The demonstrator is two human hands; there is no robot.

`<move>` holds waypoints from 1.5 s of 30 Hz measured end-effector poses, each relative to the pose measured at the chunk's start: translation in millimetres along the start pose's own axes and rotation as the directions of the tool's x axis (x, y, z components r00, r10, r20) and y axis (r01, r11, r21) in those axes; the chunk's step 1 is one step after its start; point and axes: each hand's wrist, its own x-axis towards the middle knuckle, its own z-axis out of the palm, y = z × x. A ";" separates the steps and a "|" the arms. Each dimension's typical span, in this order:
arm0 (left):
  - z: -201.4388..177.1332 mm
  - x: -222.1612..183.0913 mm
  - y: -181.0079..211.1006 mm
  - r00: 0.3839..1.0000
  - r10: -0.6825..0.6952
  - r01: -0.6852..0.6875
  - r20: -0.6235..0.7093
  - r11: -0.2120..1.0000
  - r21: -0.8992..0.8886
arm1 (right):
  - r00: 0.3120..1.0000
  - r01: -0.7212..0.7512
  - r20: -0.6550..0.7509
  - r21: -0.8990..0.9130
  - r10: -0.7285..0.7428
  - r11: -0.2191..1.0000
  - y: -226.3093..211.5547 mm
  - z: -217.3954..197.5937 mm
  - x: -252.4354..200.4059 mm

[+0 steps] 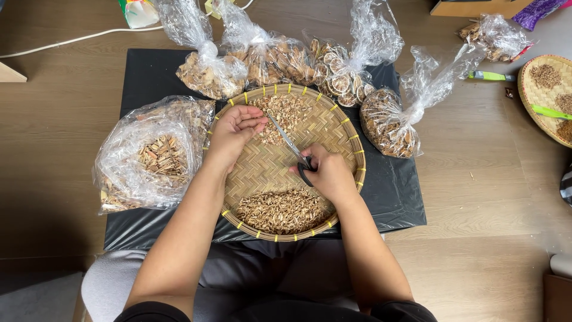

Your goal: Cutting dried plant materials into smaller pieces using scissors over a woven basket.

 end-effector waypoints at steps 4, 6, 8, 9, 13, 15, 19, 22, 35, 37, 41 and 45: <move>-3.1 2.5 -10.1 0.999 0.032 -0.030 -0.024 0.996 0.083 | 1.000 0.010 0.000 0.004 -0.010 1.000 -3.2 -0.6 -2.3; -4.6 3.0 -12.1 0.998 0.045 -0.041 -0.034 0.994 0.106 | 0.999 0.034 0.017 0.003 -0.034 0.999 -2.3 0.6 -1.6; -2.3 0.2 -4.7 0.999 0.043 -0.039 -0.034 0.993 0.115 | 0.999 0.034 0.027 0.018 -0.035 0.999 -1.6 0.3 -0.3; -1.2 -1.5 -1.4 0.999 0.040 -0.036 -0.034 0.992 0.124 | 0.999 0.033 0.037 0.033 -0.035 0.999 -1.0 0.4 0.1; -4.1 1.6 -5.7 0.997 0.067 -0.062 -0.048 0.992 0.110 | 0.998 0.013 0.061 0.057 -0.017 0.998 -8.8 -3.3 -5.1; -3.0 0.8 -4.9 0.997 0.064 -0.061 -0.037 0.994 0.089 | 0.998 0.028 0.063 0.056 -0.032 0.998 -8.6 -2.5 -4.6; -2.7 0.9 -4.8 0.998 0.068 -0.066 -0.017 0.992 0.104 | 0.996 0.046 0.070 0.046 -0.050 0.998 -4.7 -0.8 -3.4; -3.0 -0.6 -5.9 0.998 0.058 -0.058 0.006 0.993 0.106 | 0.994 0.055 0.091 0.099 -0.064 0.994 -2.5 -1.1 -2.4; 3.5 -6.5 10.0 0.994 -0.101 0.096 0.030 0.986 0.133 | 0.996 0.076 0.025 0.202 -0.082 0.977 17.7 6.8 2.0; 3.2 -6.5 11.2 0.991 -0.130 0.122 0.030 0.977 0.176 | 0.996 0.077 0.020 0.204 -0.083 0.976 18.8 7.0 2.4; 3.6 -7.9 15.0 0.989 -0.143 0.129 0.041 0.961 0.244 | 0.996 0.082 0.018 0.210 -0.088 0.974 18.4 7.3 2.2; 5.5 -7.5 14.7 0.990 -0.134 0.120 0.045 0.963 0.240 | 0.995 0.087 0.027 0.222 -0.095 0.971 21.4 9.4 3.9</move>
